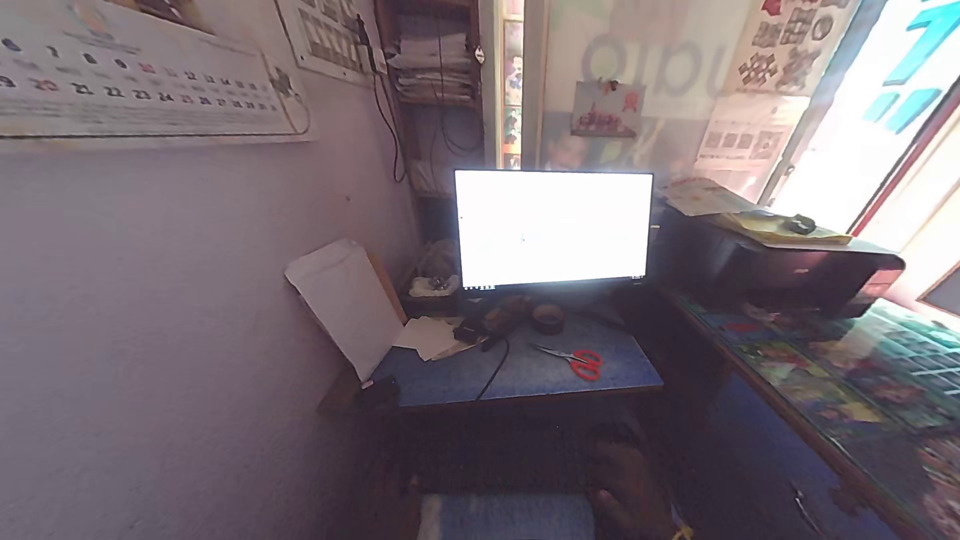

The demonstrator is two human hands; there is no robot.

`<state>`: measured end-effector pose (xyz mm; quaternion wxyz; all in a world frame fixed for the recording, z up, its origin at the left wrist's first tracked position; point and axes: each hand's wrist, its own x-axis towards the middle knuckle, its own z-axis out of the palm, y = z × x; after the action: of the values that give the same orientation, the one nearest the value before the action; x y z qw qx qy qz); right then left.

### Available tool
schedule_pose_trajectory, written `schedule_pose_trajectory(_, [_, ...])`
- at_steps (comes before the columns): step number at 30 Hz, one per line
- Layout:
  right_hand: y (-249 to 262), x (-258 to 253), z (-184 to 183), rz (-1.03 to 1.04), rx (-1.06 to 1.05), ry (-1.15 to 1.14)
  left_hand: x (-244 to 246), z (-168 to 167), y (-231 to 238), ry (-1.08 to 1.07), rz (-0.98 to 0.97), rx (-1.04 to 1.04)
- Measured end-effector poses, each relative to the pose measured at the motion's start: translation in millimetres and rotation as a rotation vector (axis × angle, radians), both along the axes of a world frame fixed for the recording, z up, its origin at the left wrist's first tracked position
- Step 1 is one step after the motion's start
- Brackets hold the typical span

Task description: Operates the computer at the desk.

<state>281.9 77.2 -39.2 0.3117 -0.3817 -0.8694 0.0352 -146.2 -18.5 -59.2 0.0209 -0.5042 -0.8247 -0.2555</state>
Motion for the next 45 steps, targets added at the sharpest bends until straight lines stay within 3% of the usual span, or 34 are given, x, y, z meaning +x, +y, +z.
schedule_pose_trajectory(6, [10.0, -6.8, -2.5, -0.412, -0.022, 0.000, -2.5, -5.4, 0.5, 0.022, -0.023, -0.021])
schedule_pose_trajectory(13, [15.2, -14.7, 6.0, -0.601, -0.135, -0.023, -0.7, -0.9, 0.8, 0.012, -0.015, -0.032])
schedule_pose_trajectory(25, [13.4, -18.6, 9.6, -0.650, -0.290, -0.070, -3.4, -10.7, 1.1, 0.046, -0.044, -0.023])
schedule_pose_trajectory(45, [15.3, -15.8, -2.8, -0.657, -0.220, -0.091, -0.3, -13.3, 0.4, 0.066, -0.025, 0.019])
